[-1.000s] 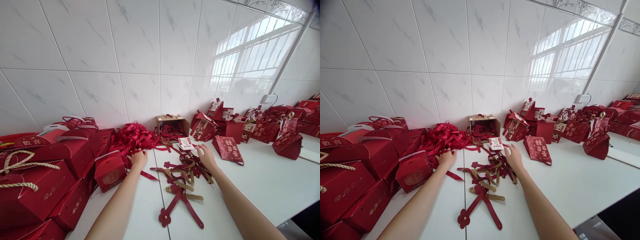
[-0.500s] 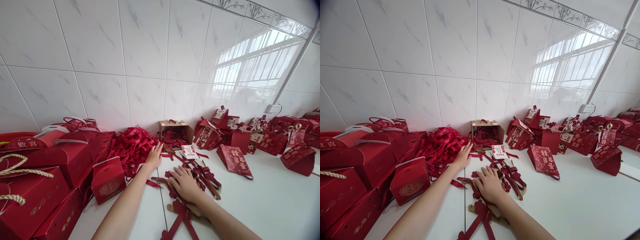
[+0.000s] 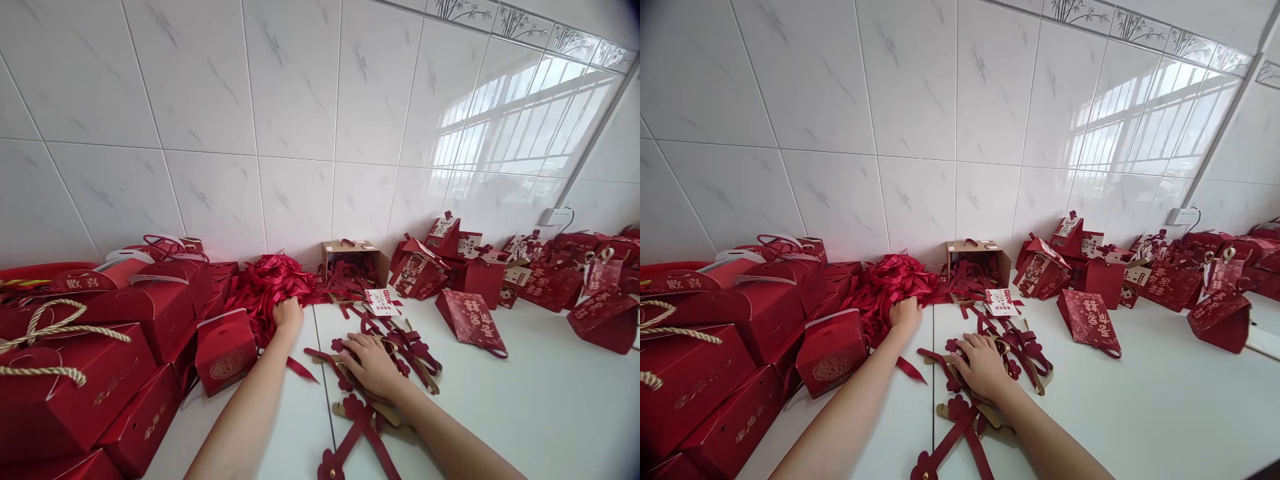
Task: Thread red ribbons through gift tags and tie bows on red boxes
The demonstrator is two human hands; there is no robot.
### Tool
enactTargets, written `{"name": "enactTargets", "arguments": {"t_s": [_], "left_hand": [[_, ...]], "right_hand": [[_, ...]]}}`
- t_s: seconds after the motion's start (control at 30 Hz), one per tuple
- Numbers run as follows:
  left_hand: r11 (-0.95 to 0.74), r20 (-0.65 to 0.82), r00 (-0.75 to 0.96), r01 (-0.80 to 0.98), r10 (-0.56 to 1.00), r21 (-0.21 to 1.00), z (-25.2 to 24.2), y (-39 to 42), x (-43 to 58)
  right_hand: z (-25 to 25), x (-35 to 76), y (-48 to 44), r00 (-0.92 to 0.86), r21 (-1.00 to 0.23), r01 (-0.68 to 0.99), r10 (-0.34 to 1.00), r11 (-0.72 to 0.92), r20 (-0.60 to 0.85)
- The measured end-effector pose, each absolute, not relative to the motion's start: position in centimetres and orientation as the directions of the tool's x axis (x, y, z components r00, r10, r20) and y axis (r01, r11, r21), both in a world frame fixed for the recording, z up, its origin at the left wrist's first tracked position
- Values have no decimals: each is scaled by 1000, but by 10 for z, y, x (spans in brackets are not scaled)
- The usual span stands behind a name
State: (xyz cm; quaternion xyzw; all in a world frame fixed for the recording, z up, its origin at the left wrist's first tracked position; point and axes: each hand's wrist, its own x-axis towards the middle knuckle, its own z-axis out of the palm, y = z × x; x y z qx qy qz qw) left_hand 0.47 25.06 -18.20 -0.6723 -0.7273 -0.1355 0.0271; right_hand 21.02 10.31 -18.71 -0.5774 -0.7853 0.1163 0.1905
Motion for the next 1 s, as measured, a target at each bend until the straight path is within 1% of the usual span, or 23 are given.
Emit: {"name": "enactTargets", "arguments": {"t_s": [0.1,0.17,0.27,0.37,0.47,0.53,0.57,0.73,0.8,0.87,0.93,1.0], "left_hand": [[123,240,-161,978,957,167,-179,248,-3],[80,278,-127,981,952,174,-176,245,-2],[-104,336,38,978,941,181,-174,240,9],[-301,344,223,933,912,195,-177,236,26],[-376,305,300,896,904,234,-181,237,33],[-341,274,269,901,924,267,-183,240,29],[-298,260,226,912,939,283,-183,242,24],[62,171,-127,937,977,343,-183,250,2],[156,140,-218,920,966,360,-186,252,0],[198,132,-267,900,955,389,-188,251,2],[226,138,-312,873,940,433,-190,251,2],[257,148,-369,834,918,487,-189,251,1]], "right_hand": [[-188,211,103,-252,-406,864,953,299,166],[-188,211,103,-250,-405,864,953,299,168],[-188,211,104,-253,-401,865,952,302,171],[-188,211,105,-261,-395,864,949,311,176],[-187,211,105,-263,-386,867,947,315,184],[-188,211,105,-256,-380,871,948,312,189],[-188,211,105,-250,-377,874,949,307,193],[-185,211,104,-192,-336,905,955,262,227],[-180,210,100,-175,-308,917,950,253,258],[-172,208,92,-176,-287,923,942,258,285],[-165,204,79,-238,-296,900,931,318,277],[-159,199,63,-414,-331,821,885,465,215]]}}
